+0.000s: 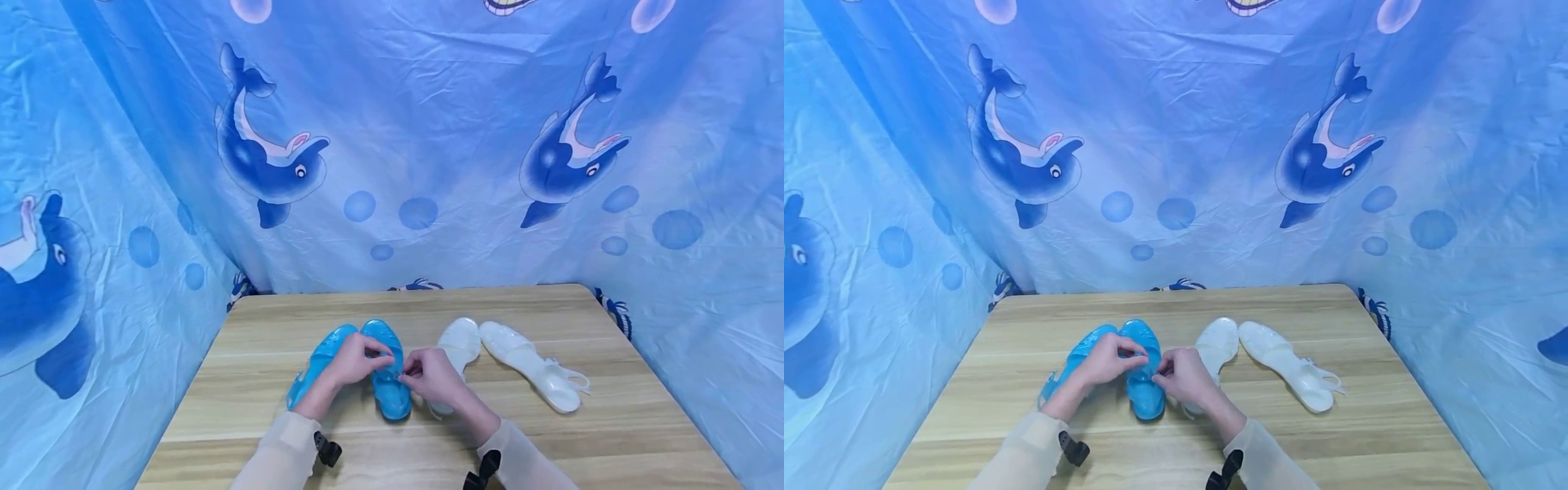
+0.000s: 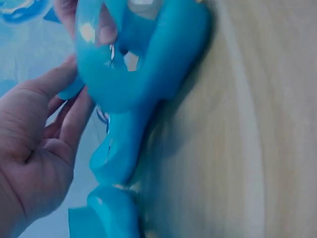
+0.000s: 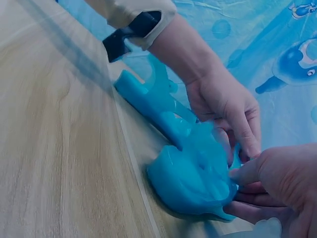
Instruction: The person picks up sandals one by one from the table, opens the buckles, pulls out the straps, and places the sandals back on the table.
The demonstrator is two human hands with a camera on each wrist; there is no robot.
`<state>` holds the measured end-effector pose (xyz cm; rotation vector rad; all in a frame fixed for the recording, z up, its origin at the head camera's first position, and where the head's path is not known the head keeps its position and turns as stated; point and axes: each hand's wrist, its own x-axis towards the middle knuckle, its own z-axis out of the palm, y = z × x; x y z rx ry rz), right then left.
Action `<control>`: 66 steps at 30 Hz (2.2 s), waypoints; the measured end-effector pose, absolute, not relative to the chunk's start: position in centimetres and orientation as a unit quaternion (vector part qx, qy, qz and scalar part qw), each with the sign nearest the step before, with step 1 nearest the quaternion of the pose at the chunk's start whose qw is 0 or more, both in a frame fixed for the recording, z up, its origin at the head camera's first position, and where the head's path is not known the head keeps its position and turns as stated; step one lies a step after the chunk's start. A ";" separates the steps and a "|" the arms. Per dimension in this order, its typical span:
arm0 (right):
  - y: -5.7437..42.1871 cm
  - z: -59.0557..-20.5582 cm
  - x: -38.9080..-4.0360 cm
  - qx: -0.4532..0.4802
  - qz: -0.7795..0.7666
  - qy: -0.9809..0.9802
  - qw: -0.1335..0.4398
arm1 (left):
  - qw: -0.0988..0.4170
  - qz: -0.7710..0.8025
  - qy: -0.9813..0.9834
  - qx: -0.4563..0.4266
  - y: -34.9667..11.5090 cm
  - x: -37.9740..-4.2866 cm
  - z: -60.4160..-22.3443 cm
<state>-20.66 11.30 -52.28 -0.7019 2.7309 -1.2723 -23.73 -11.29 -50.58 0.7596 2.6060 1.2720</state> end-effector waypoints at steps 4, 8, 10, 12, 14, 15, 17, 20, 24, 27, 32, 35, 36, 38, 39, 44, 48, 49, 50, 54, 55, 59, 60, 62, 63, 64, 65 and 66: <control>11.1 -52.3 -20.6 -0.222 -0.415 0.882 0.022 | 0.061 0.420 0.870 0.248 -11.2 -23.9 -50.2; 11.0 -52.4 -20.5 -0.212 -0.419 0.883 0.025 | 0.063 0.418 0.873 0.242 -10.9 -23.9 -50.0; 10.9 -52.4 -20.4 -0.213 -0.421 0.882 0.022 | 0.057 0.430 0.872 0.227 -10.8 -23.7 -50.0; 11.0 -52.4 -20.4 -0.216 -0.421 0.881 0.021 | 0.045 0.450 0.867 0.210 -10.7 -23.5 -50.0; 11.2 -52.2 -20.6 -0.217 -0.420 0.881 0.019 | 0.037 0.467 0.862 0.196 -10.7 -23.2 -49.8; 11.4 -51.9 -20.7 -0.213 -0.419 0.882 0.016 | 0.036 0.474 0.859 0.191 -10.6 -23.1 -49.8; 12.1 -51.1 -20.9 -0.195 -0.422 0.885 0.005 | 0.031 0.482 0.855 0.187 -10.3 -22.9 -49.7; 13.4 -49.4 -21.3 -0.157 -0.415 0.896 -0.035 | 0.027 0.484 0.855 0.184 -9.6 -22.8 -49.7; 15.0 -47.4 -21.8 -0.126 -0.393 0.909 -0.057 | 0.021 0.465 0.865 0.188 -8.1 -22.7 -49.4; 15.3 -46.9 -21.8 -0.137 -0.382 0.913 -0.049 | 0.031 0.440 0.877 0.192 -7.2 -22.4 -49.2; 15.4 -47.4 -21.6 -0.185 -0.351 0.916 -0.054 | 0.047 0.407 0.887 0.211 -6.6 -22.2 -49.4; 15.3 -47.7 -21.5 -0.207 -0.344 0.914 -0.052 | 0.047 0.411 0.882 0.225 -7.0 -22.1 -49.6; 15.3 -47.8 -21.4 -0.212 -0.346 0.913 -0.047 | 0.047 0.412 0.881 0.228 -7.2 -22.1 -49.6; 14.9 -48.0 -21.5 -0.227 -0.348 0.909 -0.037 | 0.045 0.406 0.883 0.231 -8.0 -21.9 -49.5; 14.6 -48.1 -21.5 -0.237 -0.351 0.905 -0.030 | 0.048 0.398 0.887 0.231 -8.5 -21.8 -49.5; 13.2 -48.6 -21.5 -0.290 -0.338 0.895 -0.005 | 0.076 0.333 0.911 0.231 -10.5 -21.2 -49.9; 11.9 -48.9 -21.5 -0.322 -0.300 0.898 0.008 | 0.093 0.319 0.916 0.226 -11.3 -20.9 -50.3; 11.6 -48.9 -21.5 -0.331 -0.290 0.898 0.012 | 0.090 0.319 0.916 0.226 -11.3 -20.9 -50.4; 11.4 -48.9 -21.5 -0.340 -0.280 0.898 0.016 | 0.086 0.320 0.916 0.226 -11.2 -20.9 -50.4; 10.6 -49.1 -21.7 -0.366 -0.263 0.892 0.032 | 0.065 0.320 0.918 0.226 -11.1 -21.0 -50.5; 10.5 -49.1 -21.8 -0.367 -0.264 0.891 0.036 | 0.062 0.322 0.918 0.224 -11.0 -21.0 -50.4; 10.2 -49.4 -22.3 -0.349 -0.279 0.893 0.060 | 0.058 0.337 0.914 0.217 -11.0 -21.1 -50.4; 10.2 -49.5 -22.5 -0.344 -0.284 0.892 0.066 | 0.058 0.342 0.913 0.215 -11.1 -21.1 -50.4; 10.3 -49.7 -22.9 -0.335 -0.301 0.889 0.080 | 0.055 0.352 0.910 0.211 -11.1 -21.2 -50.4; 10.4 -49.8 -23.0 -0.330 -0.310 0.887 0.087 | 0.052 0.357 0.909 0.211 -11.0 -21.2 -50.4; 10.4 -49.9 -23.2 -0.325 -0.319 0.885 0.094 | 0.050 0.359 0.908 0.210 -11.1 -21.2 -50.4; 10.5 -50.0 -23.3 -0.321 -0.330 0.882 0.100 | 0.049 0.362 0.907 0.210 -11.1 -21.3 -50.3; 10.5 -50.2 -23.4 -0.317 -0.340 0.879 0.107 | 0.049 0.365 0.906 0.210 -11.1 -21.3 -50.3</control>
